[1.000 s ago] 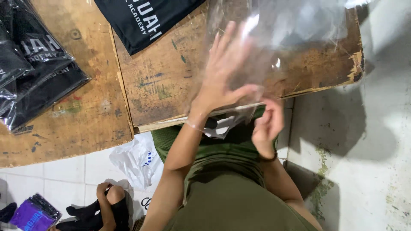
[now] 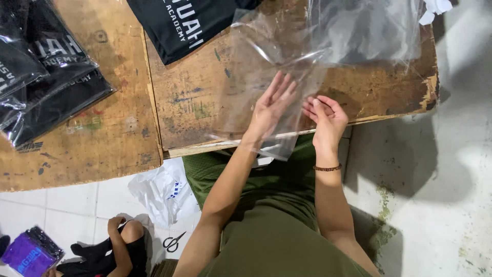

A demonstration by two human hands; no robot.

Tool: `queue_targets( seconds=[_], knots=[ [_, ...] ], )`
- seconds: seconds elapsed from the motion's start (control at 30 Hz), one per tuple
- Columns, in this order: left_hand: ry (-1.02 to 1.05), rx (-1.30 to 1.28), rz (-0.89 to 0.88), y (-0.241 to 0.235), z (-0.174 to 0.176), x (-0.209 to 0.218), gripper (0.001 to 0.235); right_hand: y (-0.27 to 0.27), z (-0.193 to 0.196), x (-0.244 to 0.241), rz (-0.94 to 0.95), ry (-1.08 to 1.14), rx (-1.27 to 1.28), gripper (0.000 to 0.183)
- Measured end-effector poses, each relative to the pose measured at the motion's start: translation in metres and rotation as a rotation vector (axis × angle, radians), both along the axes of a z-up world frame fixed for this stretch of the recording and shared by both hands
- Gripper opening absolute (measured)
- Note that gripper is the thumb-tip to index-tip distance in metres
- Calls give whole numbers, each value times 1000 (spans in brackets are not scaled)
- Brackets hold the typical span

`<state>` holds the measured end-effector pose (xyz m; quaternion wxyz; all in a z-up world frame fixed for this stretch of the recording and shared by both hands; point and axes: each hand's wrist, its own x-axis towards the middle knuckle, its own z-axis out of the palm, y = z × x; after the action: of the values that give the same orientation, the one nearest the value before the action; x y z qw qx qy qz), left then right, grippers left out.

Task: Folding black t-shirts and placing them into clear plastic bags for shipping

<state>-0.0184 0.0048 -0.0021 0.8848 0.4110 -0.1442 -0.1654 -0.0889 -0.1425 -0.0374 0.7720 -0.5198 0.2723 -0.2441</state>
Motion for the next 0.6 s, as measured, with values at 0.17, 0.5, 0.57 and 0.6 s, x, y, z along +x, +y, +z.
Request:
queue_targets(
  seconds=[0.17,0.5,0.57,0.6],
  knots=[
    [395,-325,-123,15,4,-9,69,-2,27,4,79,83,-6,32],
    [-47,-33,-133,3,4,-4,72,-31,-2,29,77,72,-54,7],
    [35,-124,-185,3,4,-4,61,-39,0,28,29,69,-72,7],
    [36,-124,-180,3,-1,-7,61,-46,-4,29,34,70,-73,7]
  ],
)
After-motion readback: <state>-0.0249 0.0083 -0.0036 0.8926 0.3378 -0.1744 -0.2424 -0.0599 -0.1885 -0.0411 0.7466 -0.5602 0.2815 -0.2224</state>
